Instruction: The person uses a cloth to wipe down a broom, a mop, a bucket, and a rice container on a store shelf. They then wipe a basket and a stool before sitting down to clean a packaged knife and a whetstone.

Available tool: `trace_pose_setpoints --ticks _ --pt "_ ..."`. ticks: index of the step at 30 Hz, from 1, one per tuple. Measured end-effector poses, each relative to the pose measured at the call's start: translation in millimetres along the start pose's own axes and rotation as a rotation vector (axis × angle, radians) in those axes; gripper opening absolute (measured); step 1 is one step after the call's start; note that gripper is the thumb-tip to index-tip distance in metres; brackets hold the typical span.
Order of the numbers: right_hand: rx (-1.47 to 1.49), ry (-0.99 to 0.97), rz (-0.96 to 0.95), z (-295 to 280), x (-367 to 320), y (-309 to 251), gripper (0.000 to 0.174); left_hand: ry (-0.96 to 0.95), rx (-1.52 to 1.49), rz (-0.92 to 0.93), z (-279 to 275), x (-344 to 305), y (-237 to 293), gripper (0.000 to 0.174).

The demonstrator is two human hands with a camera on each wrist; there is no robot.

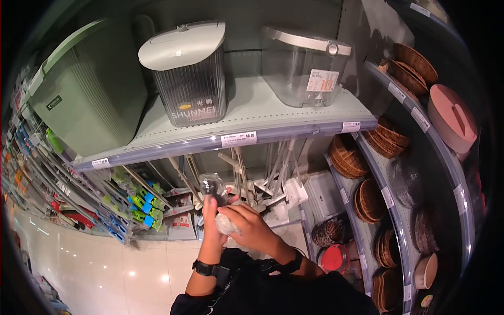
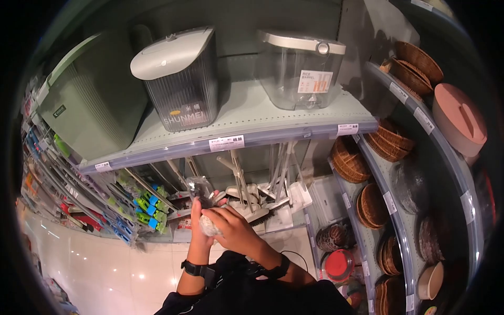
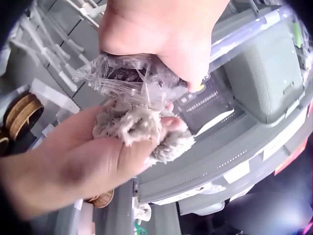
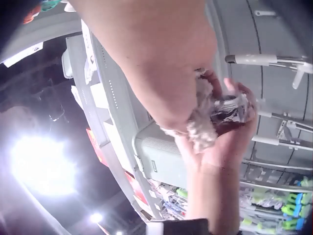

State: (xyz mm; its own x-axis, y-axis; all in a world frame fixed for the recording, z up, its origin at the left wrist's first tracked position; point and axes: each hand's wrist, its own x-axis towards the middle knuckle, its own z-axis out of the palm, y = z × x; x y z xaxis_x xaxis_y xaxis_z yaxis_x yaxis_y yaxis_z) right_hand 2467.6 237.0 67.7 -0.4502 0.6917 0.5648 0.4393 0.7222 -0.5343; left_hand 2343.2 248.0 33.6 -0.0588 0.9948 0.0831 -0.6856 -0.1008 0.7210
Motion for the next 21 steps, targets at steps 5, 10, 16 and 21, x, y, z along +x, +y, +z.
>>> trace_pose_setpoints --ticks 5,10,16,21 --pt "0.204 0.345 0.045 -6 21 21 0.05 -0.1 -0.087 -0.135 -9 -8 -15 0.044" --pt "0.292 0.167 -0.002 5 17 23 0.057 0.0 -0.22 -0.103 22 5 0 0.049" --pt "0.385 0.123 0.042 14 18 6 0.058 -0.038 -0.078 -0.131 -2 6 -1 0.051" --pt "0.34 0.173 -0.031 11 32 16 0.06 0.073 -0.035 0.012 15 8 2 0.048"
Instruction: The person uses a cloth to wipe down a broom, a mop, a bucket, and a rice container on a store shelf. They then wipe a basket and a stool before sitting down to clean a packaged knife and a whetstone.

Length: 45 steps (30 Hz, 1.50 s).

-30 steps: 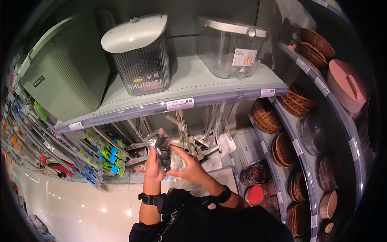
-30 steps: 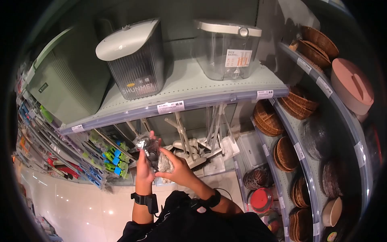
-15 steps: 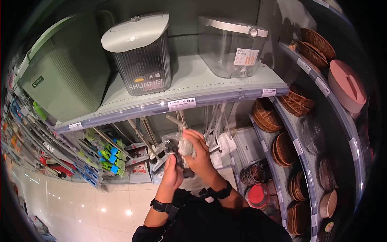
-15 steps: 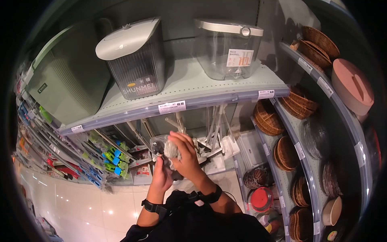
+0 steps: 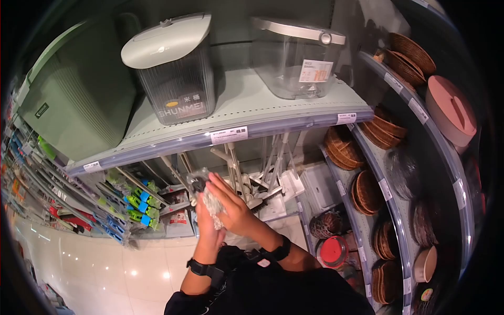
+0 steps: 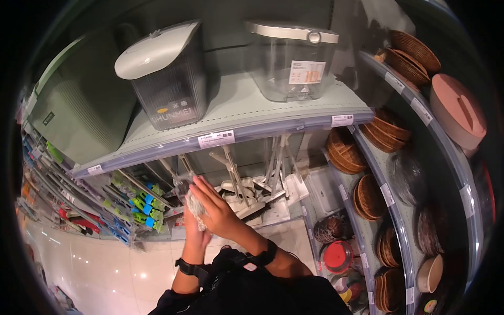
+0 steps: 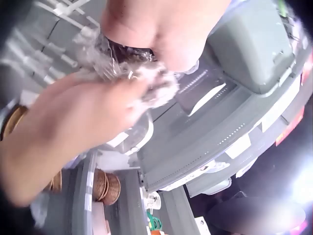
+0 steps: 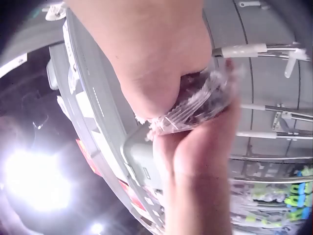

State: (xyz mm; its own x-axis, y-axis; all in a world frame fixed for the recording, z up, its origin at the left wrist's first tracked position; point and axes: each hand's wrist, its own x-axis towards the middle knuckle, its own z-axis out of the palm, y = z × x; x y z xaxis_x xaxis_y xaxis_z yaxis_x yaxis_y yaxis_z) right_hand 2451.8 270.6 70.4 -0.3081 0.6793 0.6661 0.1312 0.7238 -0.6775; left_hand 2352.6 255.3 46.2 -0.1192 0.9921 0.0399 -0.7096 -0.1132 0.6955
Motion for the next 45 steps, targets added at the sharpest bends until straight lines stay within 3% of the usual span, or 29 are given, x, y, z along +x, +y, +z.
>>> trace_pose_setpoints --ticks 1,3,4,8,12,13,15,16,17,18,19,20,22,24,27,29,31,33,34,35,36,37,38,39,40,41,42,44,45 --pt "-0.087 -0.114 -0.063 3 -10 2 0.06 -0.014 0.012 0.094 -5 7 11 0.049" --pt "0.076 -0.215 0.113 2 -40 17 0.063 0.056 0.118 0.193 -3 18 47 0.052" --pt "0.04 -0.191 0.118 1 -55 27 0.062 0.065 0.111 0.221 -5 26 69 0.052" --pt "-0.026 -0.013 0.285 -20 -81 35 0.061 0.178 0.574 0.432 -2 58 161 0.05" --pt "-0.071 0.071 0.3 -50 -87 27 0.06 0.131 0.546 0.364 21 88 224 0.071" --pt "-0.083 0.075 0.322 -56 -89 23 0.06 0.122 0.717 0.37 13 103 232 0.073" --pt "-0.125 0.074 0.372 -70 -98 16 0.059 0.22 1.082 0.618 0 146 236 0.076" --pt "-0.11 0.094 0.36 -75 -103 14 0.057 0.234 1.236 0.599 3 154 239 0.074" --pt "-0.097 0.122 0.353 -80 -109 11 0.056 0.228 1.442 0.805 -33 195 243 0.071" --pt "-0.106 0.139 0.388 -84 -117 9 0.056 0.153 1.539 0.857 -47 218 246 0.068" --pt "-0.124 0.16 0.428 -88 -124 5 0.056 0.24 1.624 0.708 -43 225 244 0.068" --pt "-0.143 0.172 0.46 -93 -131 0 0.057 0.252 1.717 0.717 -69 256 247 0.068" --pt "-0.171 0.202 0.484 -103 -146 -10 0.06 0.293 1.866 0.523 -87 288 247 0.063" --pt "-0.185 0.28 0.513 -111 -162 -16 0.059 0.251 1.973 0.498 -108 315 241 0.06" --pt "-0.173 0.382 0.56 -114 -179 -22 0.057 0.089 2.021 0.462 -105 318 240 0.05" --pt "-0.203 0.414 0.598 -115 -191 -23 0.059 0.143 2.046 0.475 -104 311 248 0.05" --pt "-0.238 0.47 0.621 -117 -205 -28 0.06 0.163 2.128 0.765 -83 263 253 0.044" --pt "-0.27 0.519 0.642 -115 -221 -32 0.06 0.176 1.817 1.053 -68 187 240 0.042" --pt "-0.253 0.661 0.716 -111 -230 -32 0.057 0.121 1.554 1.201 -89 168 229 0.042" --pt "-0.237 0.809 0.789 -106 -238 -33 0.055 0.146 1.297 1.041 -106 149 216 0.036" --pt "-0.27 0.925 0.811 -102 -246 -33 0.055 0.022 1.202 0.943 -119 129 203 0.025" --pt "-0.304 1.04 0.837 -98 -250 -33 0.055 -0.396 0.76 0.706 -102 89 157 0.012" --pt "-0.378 1.137 0.813 -94 -249 -34 0.051 -0.25 0.618 0.342 -61 66 120 0.018" --pt "-0.391 1.155 0.836 -92 -250 -35 0.051 -0.241 0.903 0.386 -71 65 74 0.016" --pt "-0.539 1.129 0.829 -89 -251 -37 0.048 -0.316 0.755 0.219 -42 40 28 0.012" --pt "-0.685 1.092 0.815 -84 -252 -37 0.045 -0.369 0.686 -0.099 -67 37 -7 0.011" --pt "-0.707 1.103 0.819 -80 -247 -40 0.031 -0.614 0.887 -0.07 -94 35 -37 0.015" --pt "-0.657 1.061 0.828 -69 -252 -47 0.028 -0.685 0.603 -0.302 -65 -8 -81 0.008" --pt "-0.596 1.005 0.824 -65 -256 -54 0.024 -1.012 0.843 -0.389 -65 -2 -94 0.008"
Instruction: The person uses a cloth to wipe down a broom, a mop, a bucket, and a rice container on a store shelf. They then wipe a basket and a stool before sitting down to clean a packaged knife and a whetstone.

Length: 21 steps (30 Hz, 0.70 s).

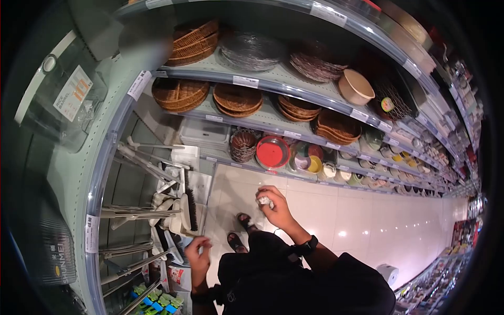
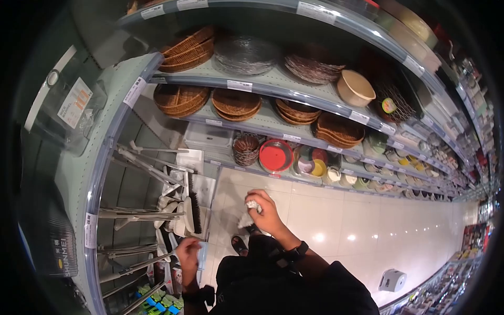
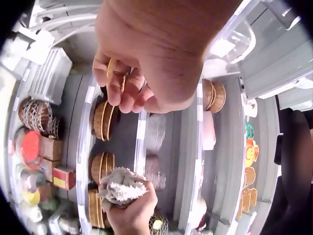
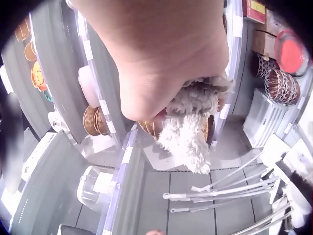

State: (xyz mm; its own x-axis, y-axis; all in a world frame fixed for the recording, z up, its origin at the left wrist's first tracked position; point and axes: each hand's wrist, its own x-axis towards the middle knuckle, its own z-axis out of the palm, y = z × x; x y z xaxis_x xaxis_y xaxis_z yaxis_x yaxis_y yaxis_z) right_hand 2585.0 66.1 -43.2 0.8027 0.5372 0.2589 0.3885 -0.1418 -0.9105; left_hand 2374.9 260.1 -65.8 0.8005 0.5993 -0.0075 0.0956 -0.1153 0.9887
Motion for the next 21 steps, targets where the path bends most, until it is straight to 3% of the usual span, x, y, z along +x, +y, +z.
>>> trace_pose_setpoints --ticks 1,3,4,6,10,15,21 --pt "-0.022 0.052 -0.016 -3 -7 -1 0.012 -0.126 0.096 0.045 11 9 -17 0.009" --pt "-0.007 0.039 0.058 -20 -22 9 0.009 -0.272 0.048 0.017 38 26 9 0.008" --pt "0.017 0.011 0.137 -29 -29 14 0.009 -0.326 -0.033 -0.006 47 34 5 0.008" --pt "-0.012 0.127 0.221 -46 -33 19 0.018 -0.4 -0.071 -0.039 65 49 2 0.009" --pt "-0.083 0.336 0.325 -88 -36 42 0.016 -0.59 -0.085 -0.158 106 92 5 0.01" --pt "0.127 0.581 0.398 -141 -12 74 0.004 -0.591 -0.121 -0.308 176 177 -21 0.009" --pt "0.107 0.543 0.407 -200 31 87 0.003 -0.177 -0.228 -0.601 228 309 -31 0.023"
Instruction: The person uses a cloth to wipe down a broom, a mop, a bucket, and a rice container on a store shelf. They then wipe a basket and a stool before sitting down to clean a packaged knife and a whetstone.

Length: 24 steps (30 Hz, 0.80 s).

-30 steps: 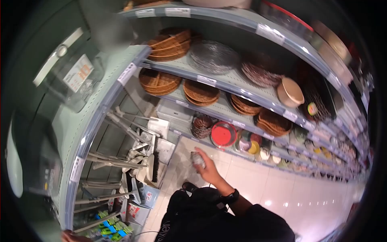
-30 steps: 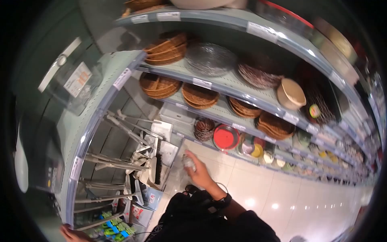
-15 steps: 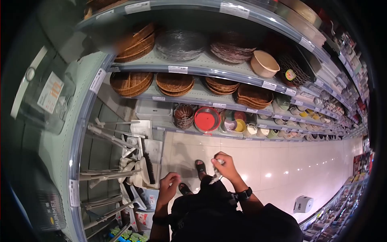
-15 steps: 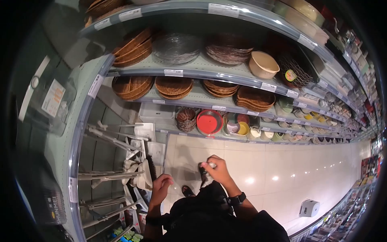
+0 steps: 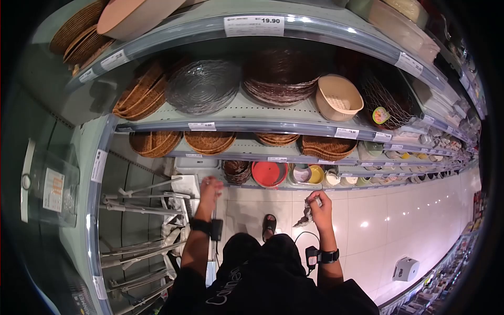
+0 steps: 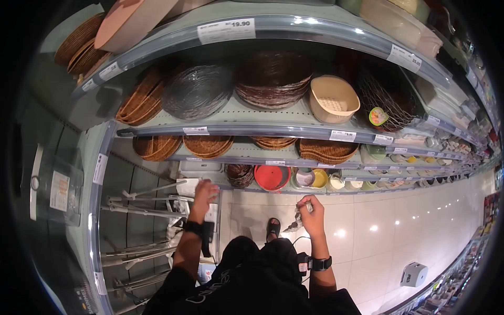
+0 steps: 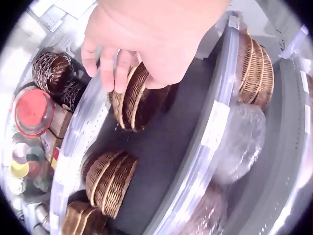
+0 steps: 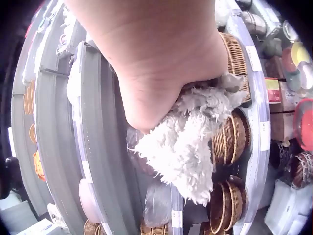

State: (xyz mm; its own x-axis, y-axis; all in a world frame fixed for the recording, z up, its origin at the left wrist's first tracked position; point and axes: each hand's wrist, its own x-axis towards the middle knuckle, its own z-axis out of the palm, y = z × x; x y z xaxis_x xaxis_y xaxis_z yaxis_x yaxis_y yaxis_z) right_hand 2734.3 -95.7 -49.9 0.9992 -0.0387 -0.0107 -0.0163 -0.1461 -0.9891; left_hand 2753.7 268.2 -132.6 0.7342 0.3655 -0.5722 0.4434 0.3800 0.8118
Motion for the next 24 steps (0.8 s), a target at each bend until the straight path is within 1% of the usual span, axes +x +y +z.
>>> trace_pose_setpoints --ticks 2,3,5,6,7,8,9,11,12,13,15,16,17,19,20,22,23,24 --pt "-0.022 -0.032 0.02 -6 12 -4 0.005 0.01 -0.133 -0.005 -9 44 13 0.034" --pt "-0.022 -0.026 0.028 -8 17 -6 0.005 0.007 -0.126 -0.012 -9 60 25 0.034" --pt "-0.021 -0.023 0.061 -9 20 -11 0.005 0.215 -0.138 -0.067 -8 86 46 0.049" --pt "-0.019 0.0 0.064 -9 20 -11 0.005 0.205 -0.128 -0.073 -7 95 54 0.049" --pt "-0.021 0.018 0.067 -9 19 -11 0.005 0.262 -0.142 -0.074 -4 105 61 0.053" --pt "-0.022 0.031 0.112 -9 15 -9 0.004 0.317 -0.152 -0.079 -1 114 66 0.057" --pt "-0.023 0.047 0.159 -7 11 -9 0.003 0.298 -0.139 -0.088 2 123 70 0.057" --pt "-0.004 0.091 0.216 0 1 -6 0.003 0.326 -0.024 -0.028 6 139 73 0.054" --pt "-0.003 0.134 0.206 4 -5 0 0.003 0.277 0.063 0.012 7 143 73 0.045" --pt "-0.002 0.175 0.192 9 -10 2 0.003 0.259 0.076 0.002 3 153 72 0.045" --pt "-0.015 0.231 0.224 24 -20 -2 0.003 0.144 0.054 -0.137 -5 167 73 0.036" --pt "-0.021 0.268 0.244 31 -21 -5 0.004 0.154 0.064 -0.153 -9 171 72 0.029" --pt "-0.027 0.269 0.244 38 -21 -5 0.004 0.151 0.061 -0.157 -15 181 69 0.029" --pt "0.034 0.243 0.265 53 -22 -2 0.004 0.003 -0.21 -0.186 -32 201 61 0.033" --pt "0.003 0.23 0.203 60 -18 -1 0.006 0.006 -0.207 -0.192 -34 193 64 0.033" --pt "0.008 0.195 0.202 73 -10 -10 0.006 -0.297 -0.234 0.061 -32 159 86 0.033" --pt "0.012 0.161 0.189 78 -4 -15 0.007 -0.298 -0.231 0.065 -37 152 91 0.033" --pt "0.003 0.137 0.191 83 1 -21 0.007 -0.316 -0.235 0.029 -43 145 94 0.031"
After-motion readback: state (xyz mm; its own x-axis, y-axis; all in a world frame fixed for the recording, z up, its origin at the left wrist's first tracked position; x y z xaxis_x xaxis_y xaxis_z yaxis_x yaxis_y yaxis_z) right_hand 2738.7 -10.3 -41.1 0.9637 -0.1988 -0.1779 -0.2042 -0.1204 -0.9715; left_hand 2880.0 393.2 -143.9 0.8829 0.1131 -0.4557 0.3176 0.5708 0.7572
